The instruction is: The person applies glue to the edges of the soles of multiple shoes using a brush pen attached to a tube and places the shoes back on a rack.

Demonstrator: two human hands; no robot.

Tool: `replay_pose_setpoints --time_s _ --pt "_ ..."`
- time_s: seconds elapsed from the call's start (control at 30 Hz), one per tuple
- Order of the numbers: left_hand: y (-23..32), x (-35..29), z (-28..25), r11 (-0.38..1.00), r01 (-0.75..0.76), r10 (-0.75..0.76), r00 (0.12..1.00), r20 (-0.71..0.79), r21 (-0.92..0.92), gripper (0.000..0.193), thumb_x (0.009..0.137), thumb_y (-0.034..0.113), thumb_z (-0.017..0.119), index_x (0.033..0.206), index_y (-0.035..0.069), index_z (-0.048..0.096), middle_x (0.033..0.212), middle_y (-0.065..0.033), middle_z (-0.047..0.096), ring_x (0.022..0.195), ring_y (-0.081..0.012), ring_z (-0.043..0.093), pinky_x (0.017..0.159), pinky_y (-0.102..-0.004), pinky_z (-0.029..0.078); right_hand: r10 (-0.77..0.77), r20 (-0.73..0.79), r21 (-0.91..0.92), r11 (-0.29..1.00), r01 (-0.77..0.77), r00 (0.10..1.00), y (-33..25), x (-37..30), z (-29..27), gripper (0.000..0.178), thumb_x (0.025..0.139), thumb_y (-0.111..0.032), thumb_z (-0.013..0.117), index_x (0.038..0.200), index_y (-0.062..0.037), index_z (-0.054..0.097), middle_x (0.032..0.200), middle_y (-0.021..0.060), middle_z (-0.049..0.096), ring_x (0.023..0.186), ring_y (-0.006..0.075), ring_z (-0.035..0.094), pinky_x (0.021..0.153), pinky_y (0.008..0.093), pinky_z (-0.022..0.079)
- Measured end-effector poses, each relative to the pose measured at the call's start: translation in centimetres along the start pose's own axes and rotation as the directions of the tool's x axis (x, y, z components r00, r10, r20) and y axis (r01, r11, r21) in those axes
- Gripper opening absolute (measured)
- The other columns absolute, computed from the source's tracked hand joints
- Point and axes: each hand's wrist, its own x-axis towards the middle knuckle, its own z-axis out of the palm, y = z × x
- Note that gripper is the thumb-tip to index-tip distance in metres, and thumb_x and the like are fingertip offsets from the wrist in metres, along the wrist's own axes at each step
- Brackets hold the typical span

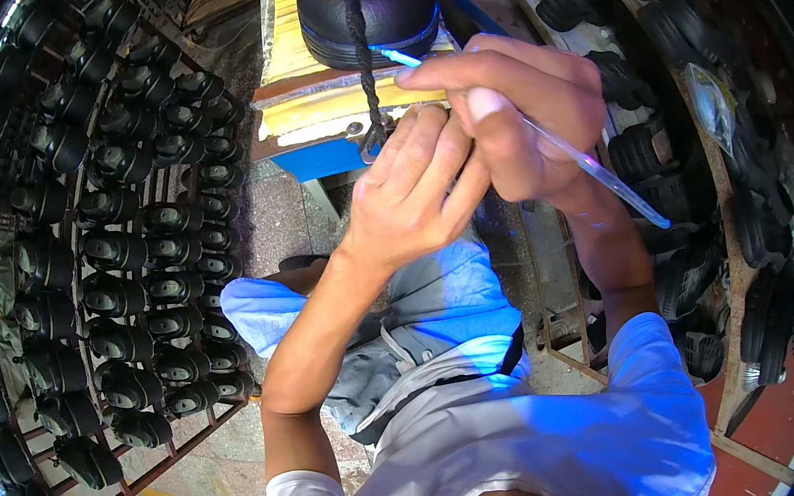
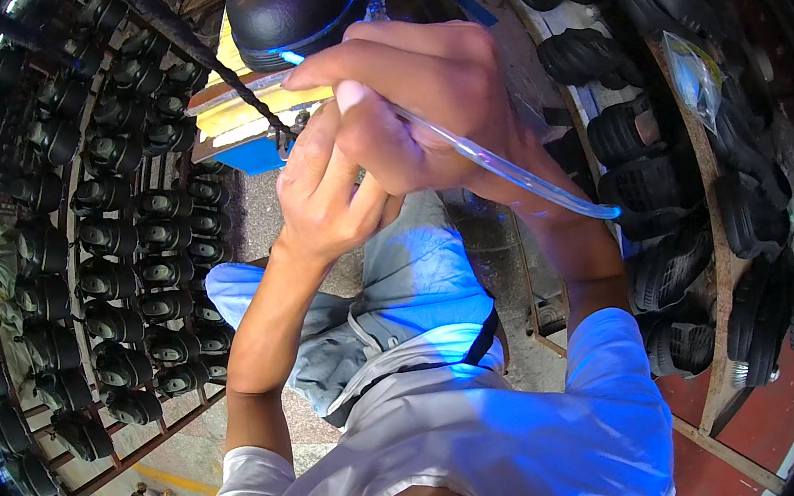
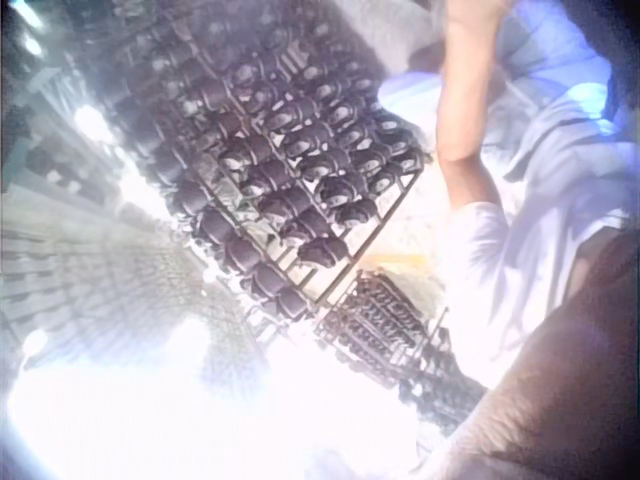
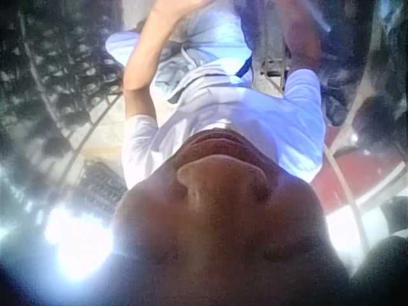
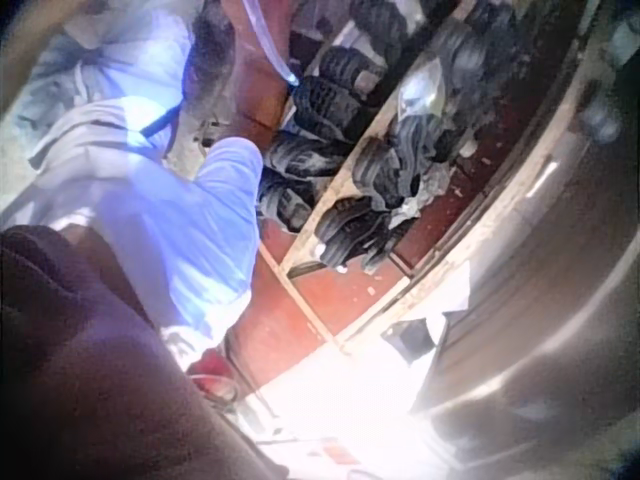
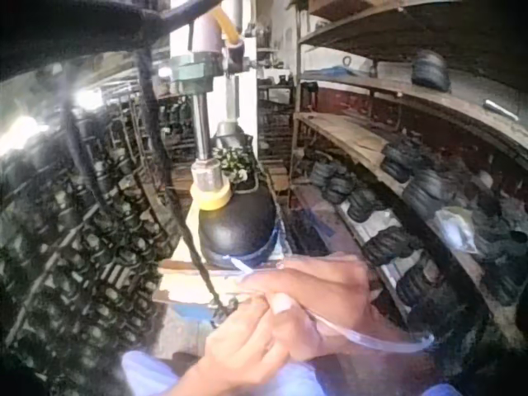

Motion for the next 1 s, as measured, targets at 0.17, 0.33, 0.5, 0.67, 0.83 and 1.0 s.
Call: replay_pose_setpoints --time_s 0.17,0.33,0.5,0.67,0.83,1.0 --pt "-1.9 -0.9 -2.1 1.000 -0.012 0.012 1.000 0.014 0.028 0.027 0.077 0.011 0.072 0.102 0.001 0.070 0.102 -0.0109 0.068 0.092 -0.0268 0.067 0.084 -0.0365 0.058 0.058 -0.005 -0.002 0.998 -0.058 0.998 -0.1 -0.1 0.8 0.033 0.090 -0.012 0.046 0.094 0.0066 0.073 0.065 0.0103 0.060 0.052 0.0124 0.055 0.048 0.0269 0.041" --pt "-5.2 -2.8 -5.4 0.991 0.127 -0.127 0.992 -0.004 0.041 0.033 0.080 0.025 0.079 0.100 0.001 0.068 0.100 -0.0131 0.067 0.093 -0.0314 0.066 0.086 -0.0432 0.055 0.094 -0.050 0.145 0.986 -0.085 0.994 2.3 0.1 3.3 0.031 0.091 -0.011 0.048 0.095 0.0044 0.074 0.069 0.0102 0.063 0.057 0.0159 0.059 0.052 0.0280 0.045" --pt "-10.5 -4.9 -6.7 0.956 0.285 -0.271 0.949 -0.162 0.072 0.046 0.077 0.029 0.086 0.101 -0.001 0.062 0.101 -0.0146 0.064 0.099 -0.0336 0.063 0.091 -0.0446 0.051 0.003 -0.070 0.104 0.995 0.004 0.998 6.3 0.2 7.2 0.036 0.100 -0.022 0.047 0.104 0.0013 0.075 0.067 0.0062 0.058 0.059 0.0119 0.057 0.055 0.0263 0.044" --pt "-14.5 -5.0 -6.7 0.833 0.553 -0.543 0.815 -0.202 -0.006 0.056 0.067 0.024 0.096 0.100 -0.001 0.059 0.102 -0.0109 0.064 0.090 -0.0210 0.062 0.081 -0.0321 0.053 -0.084 -0.188 -0.020 0.996 0.082 0.979 9.2 1.0 8.0 0.023 0.079 -0.004 0.056 0.096 0.0029 0.070 0.071 0.0153 0.062 0.057 0.0313 0.061 0.053 0.0384 0.050" --pt "-19.6 -5.9 -6.3 0.853 0.522 -0.515 0.845 -0.142 0.009 0.048 0.066 0.022 0.097 0.091 0.002 0.061 0.099 -0.0068 0.063 0.088 -0.0161 0.061 0.079 -0.0292 0.053 -0.019 -0.133 -0.207 0.978 -0.009 0.991 9.7 0.4 4.8 0.023 0.080 -0.003 0.055 0.097 0.0014 0.070 0.070 0.0148 0.061 0.056 0.0312 0.061 0.053 0.0401 0.049" --pt "-25.2 -6.4 -4.9 0.746 0.655 -0.658 0.753 0.013 -0.121 0.042 0.073 0.021 0.091 0.103 0.000 0.068 0.121 -0.0092 0.069 0.111 -0.0201 0.066 0.097 -0.0356 0.051 -0.031 -0.038 -0.408 0.913 0.012 0.999 9.7 -1.0 1.5 0.021 0.086 -0.001 0.059 0.099 -0.0010 0.075 0.074 0.0131 0.066 0.064 0.0209 0.067 0.060 0.0300 0.054"
